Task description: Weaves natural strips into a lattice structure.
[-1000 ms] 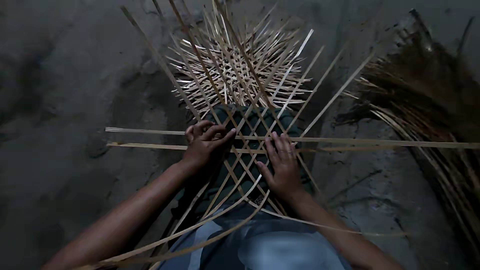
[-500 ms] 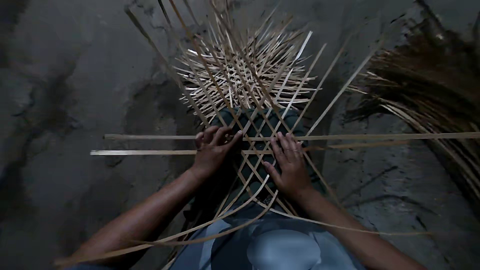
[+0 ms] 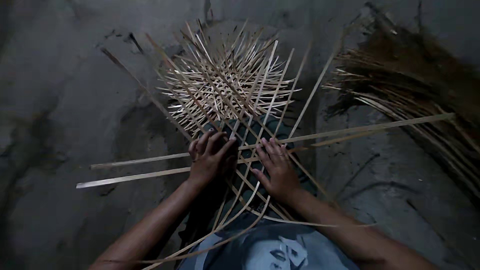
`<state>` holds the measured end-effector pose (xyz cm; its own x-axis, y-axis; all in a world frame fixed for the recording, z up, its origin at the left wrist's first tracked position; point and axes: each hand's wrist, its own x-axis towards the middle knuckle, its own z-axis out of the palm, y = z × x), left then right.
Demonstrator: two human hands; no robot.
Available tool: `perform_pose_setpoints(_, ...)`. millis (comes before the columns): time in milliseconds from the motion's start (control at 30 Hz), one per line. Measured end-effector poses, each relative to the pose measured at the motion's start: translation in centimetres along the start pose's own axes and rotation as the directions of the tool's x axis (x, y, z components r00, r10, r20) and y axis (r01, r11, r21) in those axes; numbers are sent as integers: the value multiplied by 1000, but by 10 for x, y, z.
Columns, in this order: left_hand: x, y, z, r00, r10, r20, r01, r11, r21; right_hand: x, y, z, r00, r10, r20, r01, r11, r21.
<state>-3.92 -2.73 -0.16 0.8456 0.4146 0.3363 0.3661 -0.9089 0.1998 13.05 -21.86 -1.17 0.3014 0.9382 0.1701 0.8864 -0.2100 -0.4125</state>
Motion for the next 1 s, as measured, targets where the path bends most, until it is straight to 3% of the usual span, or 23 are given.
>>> perform_pose_setpoints(67,-2,5,-3,999,35,8,-35,998,-47,0,0,0,1000,1,-14,-1,1000,11)
perform_pose_setpoints(167,-3,9,-8,985,42,169,-20,991,-131,-2,-1,2,1000,-1,-22,1,1000,-4)
perform_pose_setpoints(267,1,2,-7,972,43,232,14,971,-238,-1,0,3,1000,-8,-25,8,1000,-15)
perform_pose_setpoints(500,5,-3,-7,953,61,297,18,966,-257,-1,0,5,999,-18,-40,17,999,-38)
perform_pose_setpoints(800,-1,5,-5,975,54,215,-16,985,-171,26,3,-29,997,-39,-62,32,994,-109)
perform_pose_setpoints(1000,-6,4,2,981,59,183,-33,989,-143,42,25,-13,978,-137,-160,124,988,-90)
